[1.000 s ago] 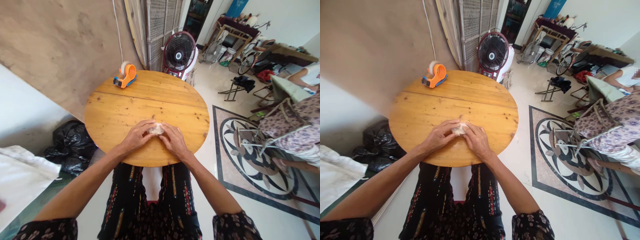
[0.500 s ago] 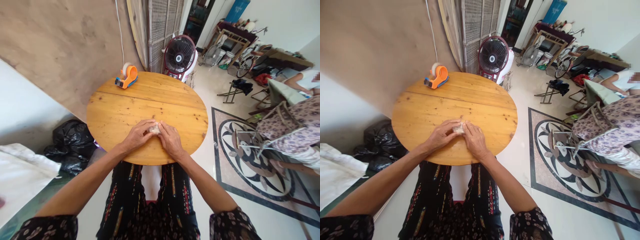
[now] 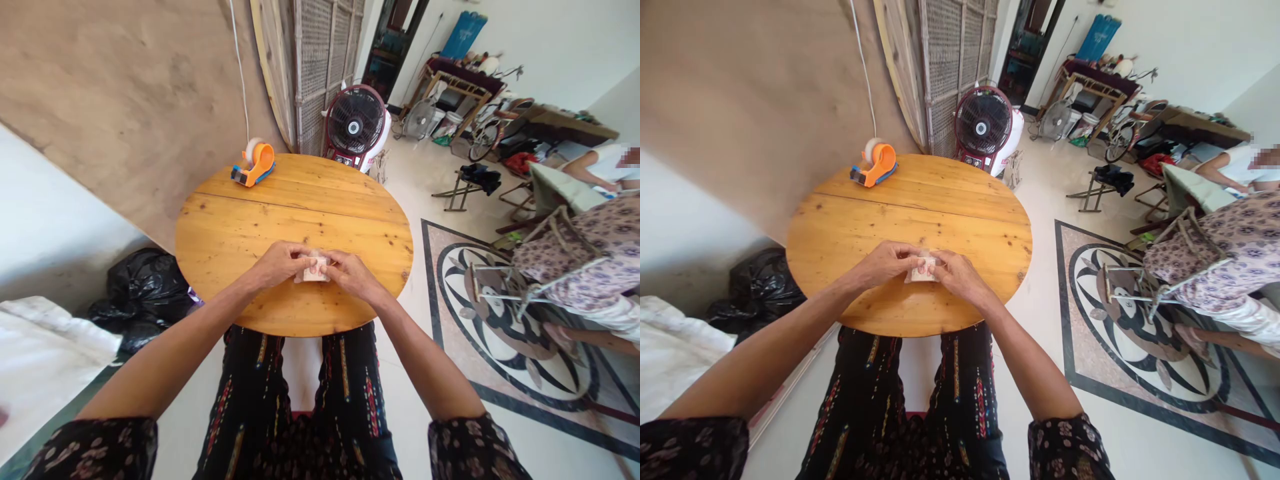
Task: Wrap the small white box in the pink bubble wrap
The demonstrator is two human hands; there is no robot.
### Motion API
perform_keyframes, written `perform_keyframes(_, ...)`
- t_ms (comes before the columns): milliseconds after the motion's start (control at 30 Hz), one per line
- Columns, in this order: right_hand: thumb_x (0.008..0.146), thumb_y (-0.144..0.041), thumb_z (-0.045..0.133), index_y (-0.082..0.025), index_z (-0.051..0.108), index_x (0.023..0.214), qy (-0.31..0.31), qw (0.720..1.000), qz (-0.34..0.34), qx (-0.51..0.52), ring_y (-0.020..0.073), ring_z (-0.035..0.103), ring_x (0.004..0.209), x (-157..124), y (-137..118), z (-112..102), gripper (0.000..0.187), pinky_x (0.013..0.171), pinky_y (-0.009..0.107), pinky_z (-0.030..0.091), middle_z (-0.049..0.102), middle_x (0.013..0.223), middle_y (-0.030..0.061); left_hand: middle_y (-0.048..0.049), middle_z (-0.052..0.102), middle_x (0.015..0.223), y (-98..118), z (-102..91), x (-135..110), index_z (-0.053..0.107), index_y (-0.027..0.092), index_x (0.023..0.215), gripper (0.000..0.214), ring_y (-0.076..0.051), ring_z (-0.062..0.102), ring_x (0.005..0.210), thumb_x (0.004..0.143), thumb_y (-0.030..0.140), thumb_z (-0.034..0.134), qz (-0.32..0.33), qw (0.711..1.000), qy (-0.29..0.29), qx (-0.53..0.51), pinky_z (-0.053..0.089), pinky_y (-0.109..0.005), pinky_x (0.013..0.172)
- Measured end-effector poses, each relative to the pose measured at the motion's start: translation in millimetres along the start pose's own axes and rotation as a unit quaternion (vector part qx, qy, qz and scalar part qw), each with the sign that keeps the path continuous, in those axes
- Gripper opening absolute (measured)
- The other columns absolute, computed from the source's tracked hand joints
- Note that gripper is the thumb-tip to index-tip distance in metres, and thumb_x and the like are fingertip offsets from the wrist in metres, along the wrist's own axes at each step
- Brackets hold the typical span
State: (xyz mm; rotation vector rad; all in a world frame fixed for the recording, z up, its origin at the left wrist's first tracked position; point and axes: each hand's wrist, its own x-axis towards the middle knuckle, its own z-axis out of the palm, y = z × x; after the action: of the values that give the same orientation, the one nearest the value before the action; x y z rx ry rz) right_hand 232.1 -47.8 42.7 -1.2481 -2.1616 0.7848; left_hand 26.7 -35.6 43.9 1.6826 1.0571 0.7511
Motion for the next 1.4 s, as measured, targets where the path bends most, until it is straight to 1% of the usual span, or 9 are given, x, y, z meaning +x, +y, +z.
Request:
perform_keyframes(100, 0.088, -0.032, 0.057, -0.018, 0.061, 0.124, 0.001, 0.999, 0.032, 0.019, 0.021, 0.066, 0.093, 1, 1, 3, 0.038, 0.083, 0.036, 0.052, 0.071, 0.109, 0.0081, -0.0012, 0.071, 0.075, -4, -2.3, 13, 0.074, 0.016, 0.083, 0.025, -0.016, 0.063, 0.068, 0.08, 0.036, 0.059, -0.028, 1.0, -0.008, 0.007, 0.047, -0.022, 0.056)
perform_keyframes(233, 0.079, -0.034, 0.068, -0.017, 0.056, 0.127, 0.026, 0.999, 0.024, -0.041, 0.0258, 0.062, 0.103, 1, 0, 14, 0.052, 0.09, 0.041, 0.048, 0.066, 0.118, 0.0119, -0.0013, 0.07, 0.073, -15, -3.0, 21, 0.074, 0.015, 0.081, 0.031, -0.015, 0.06, 0.064, 0.078, 0.043, 0.062, -0.045, 0.999, -0.001, -0.03, 0.045, -0.022, 0.055)
perform_keyframes(333, 0.081, -0.035, 0.066, -0.016, 0.059, 0.12, 0.047, 0.996, 0.02, -0.074, 0.0257, 0.061, 0.099, 2, 0, 19, 0.043, 0.088, 0.041, 0.047, 0.068, 0.112, 0.0113, -0.0026, 0.071, 0.077, -19, -2.0, 21, 0.074, 0.014, 0.089, 0.035, -0.015, 0.061, 0.066, 0.076, 0.045, 0.065, -0.064, 0.995, 0.011, -0.079, 0.046, -0.023, 0.059)
perform_keyframes(467, 0.081, -0.036, 0.066, -0.018, 0.058, 0.121, 0.047, 0.997, 0.027, -0.048, 0.0254, 0.06, 0.103, 3, 2, 22, 0.044, 0.092, 0.042, 0.045, 0.067, 0.115, 0.0105, -0.0061, 0.073, 0.09, -17, -1.4, 17, 0.072, 0.012, 0.104, 0.043, -0.018, 0.063, 0.076, 0.076, 0.044, 0.065, -0.078, 0.99, 0.007, -0.115, 0.048, -0.026, 0.068)
perform_keyframes(633, 0.079, -0.038, 0.067, -0.014, 0.045, 0.138, 0.065, 0.994, 0.089, -0.018, 0.0316, 0.053, 0.122, -2, 2, 30, 0.067, 0.103, 0.049, 0.04, 0.054, 0.136, 0.0172, -0.0141, 0.067, 0.116, -15, -1.0, 14, 0.06, 0.009, 0.125, 0.062, -0.025, 0.064, 0.096, 0.072, 0.041, 0.068, -0.08, 0.987, 0.017, -0.135, 0.05, -0.036, 0.084)
perform_keyframes(767, 0.079, -0.037, 0.066, -0.013, 0.032, 0.147, 0.069, 0.99, 0.121, 0.023, 0.0324, 0.05, 0.126, -6, 1, 35, 0.079, 0.105, 0.049, 0.04, 0.049, 0.141, 0.0187, -0.0155, 0.065, 0.12, -17, 0.4, 13, 0.052, 0.007, 0.133, 0.071, -0.027, 0.062, 0.102, 0.072, 0.037, 0.068, -0.082, 0.988, 0.019, -0.132, 0.048, -0.04, 0.09)
perform_keyframes(1000, 0.079, -0.034, 0.066, -0.015, 0.026, 0.149, 0.064, 0.99, 0.108, 0.063, 0.0321, 0.051, 0.126, -6, 7, 39, 0.083, 0.106, 0.052, 0.04, 0.049, 0.141, 0.018, -0.0158, 0.066, 0.117, -17, 1.1, 12, 0.05, 0.006, 0.135, 0.074, -0.028, 0.062, 0.104, 0.071, 0.037, 0.07, -0.073, 0.988, 0.018, -0.132, 0.049, -0.04, 0.09)
perform_keyframes(1200, 0.078, -0.034, 0.067, -0.016, 0.025, 0.149, 0.08, 0.987, 0.108, 0.092, 0.0296, 0.045, 0.133, -16, 12, 30, 0.084, 0.112, 0.051, 0.034, 0.045, 0.145, 0.0171, -0.015, 0.063, 0.125, -16, 1.1, 12, 0.055, 0.008, 0.129, 0.066, -0.029, 0.061, 0.111, 0.073, 0.039, 0.069, -0.081, 0.989, 0.018, -0.125, 0.047, -0.04, 0.095)
perform_keyframes(1400, 0.081, -0.031, 0.066, -0.019, 0.029, 0.148, 0.097, 0.981, 0.072, 0.151, 0.0248, 0.052, 0.127, -23, 15, 25, 0.077, 0.111, 0.046, 0.039, 0.052, 0.139, 0.0144, -0.0146, 0.064, 0.124, -18, 1.4, 11, 0.057, 0.009, 0.128, 0.064, -0.028, 0.062, 0.107, 0.073, 0.04, 0.069, -0.073, 0.99, 0.017, -0.121, 0.049, -0.039, 0.092)
